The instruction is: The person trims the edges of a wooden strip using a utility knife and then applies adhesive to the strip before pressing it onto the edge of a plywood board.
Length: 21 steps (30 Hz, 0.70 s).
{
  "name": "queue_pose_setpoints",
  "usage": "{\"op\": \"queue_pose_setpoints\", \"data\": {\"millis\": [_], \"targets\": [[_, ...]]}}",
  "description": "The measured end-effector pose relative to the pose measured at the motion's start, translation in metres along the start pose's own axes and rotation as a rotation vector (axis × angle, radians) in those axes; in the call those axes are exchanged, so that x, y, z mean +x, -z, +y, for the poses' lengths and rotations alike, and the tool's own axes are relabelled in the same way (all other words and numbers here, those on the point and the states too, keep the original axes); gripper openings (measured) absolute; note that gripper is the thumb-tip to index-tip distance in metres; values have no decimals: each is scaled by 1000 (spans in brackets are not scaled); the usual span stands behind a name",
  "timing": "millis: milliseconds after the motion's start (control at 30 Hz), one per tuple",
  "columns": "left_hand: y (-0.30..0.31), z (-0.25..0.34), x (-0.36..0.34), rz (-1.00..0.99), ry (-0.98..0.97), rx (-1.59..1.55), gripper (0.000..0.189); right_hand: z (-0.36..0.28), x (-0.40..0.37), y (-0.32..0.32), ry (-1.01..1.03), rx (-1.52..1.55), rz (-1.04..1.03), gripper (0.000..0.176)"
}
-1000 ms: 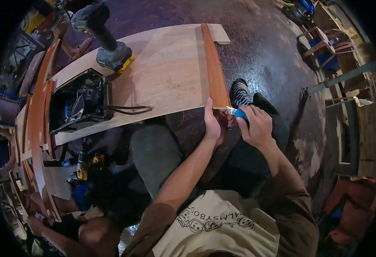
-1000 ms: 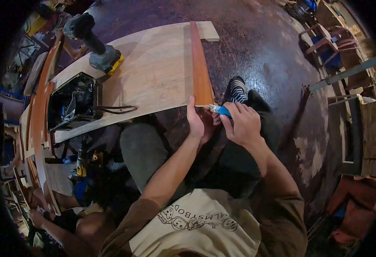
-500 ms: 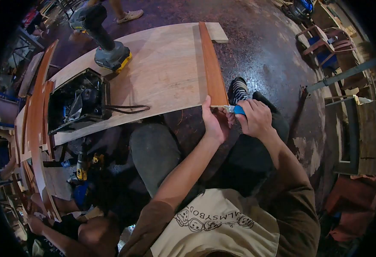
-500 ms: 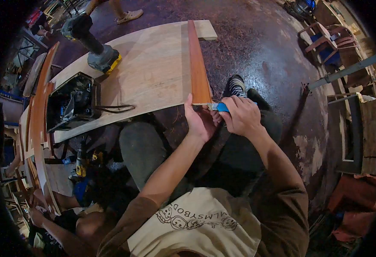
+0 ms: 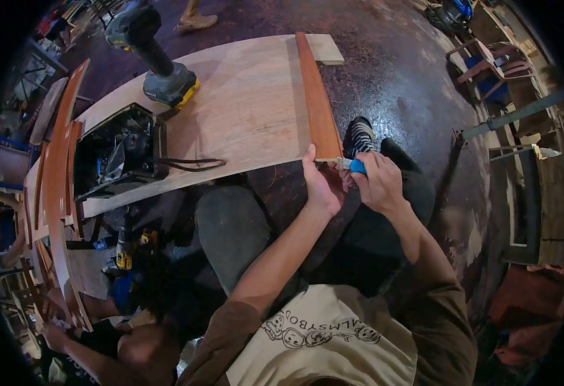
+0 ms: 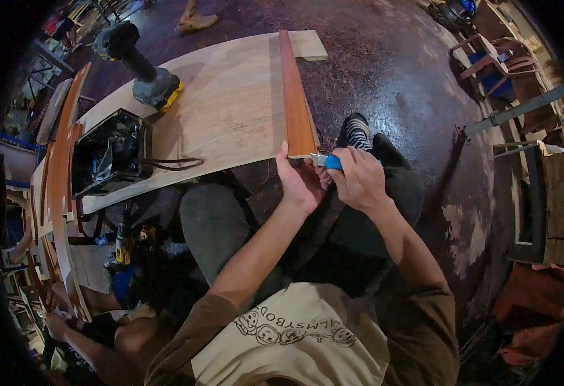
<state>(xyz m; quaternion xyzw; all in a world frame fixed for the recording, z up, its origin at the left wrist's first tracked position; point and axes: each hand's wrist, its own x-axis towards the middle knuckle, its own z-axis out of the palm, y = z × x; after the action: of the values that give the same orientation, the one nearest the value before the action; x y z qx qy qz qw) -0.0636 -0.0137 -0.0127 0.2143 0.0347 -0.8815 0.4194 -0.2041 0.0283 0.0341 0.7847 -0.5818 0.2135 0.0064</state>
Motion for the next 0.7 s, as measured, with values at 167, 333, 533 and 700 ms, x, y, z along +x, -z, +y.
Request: {"op": "queue_pose_setpoints", "data": {"millis": [167, 333, 533, 700], "targets": [[-10, 1, -7, 19, -19, -21, 59, 3, 5, 5, 68, -37, 12, 33], [-7, 3, -8, -25, -22, -5, 59, 6, 14, 16, 135, -93, -34, 34], [-8, 4, -7, 16, -42, 8, 59, 5, 13, 14, 138, -121, -24, 34], [-7, 3, -3, 39, -15, -55, 57, 6, 15, 14, 164, -153, -22, 32]]}}
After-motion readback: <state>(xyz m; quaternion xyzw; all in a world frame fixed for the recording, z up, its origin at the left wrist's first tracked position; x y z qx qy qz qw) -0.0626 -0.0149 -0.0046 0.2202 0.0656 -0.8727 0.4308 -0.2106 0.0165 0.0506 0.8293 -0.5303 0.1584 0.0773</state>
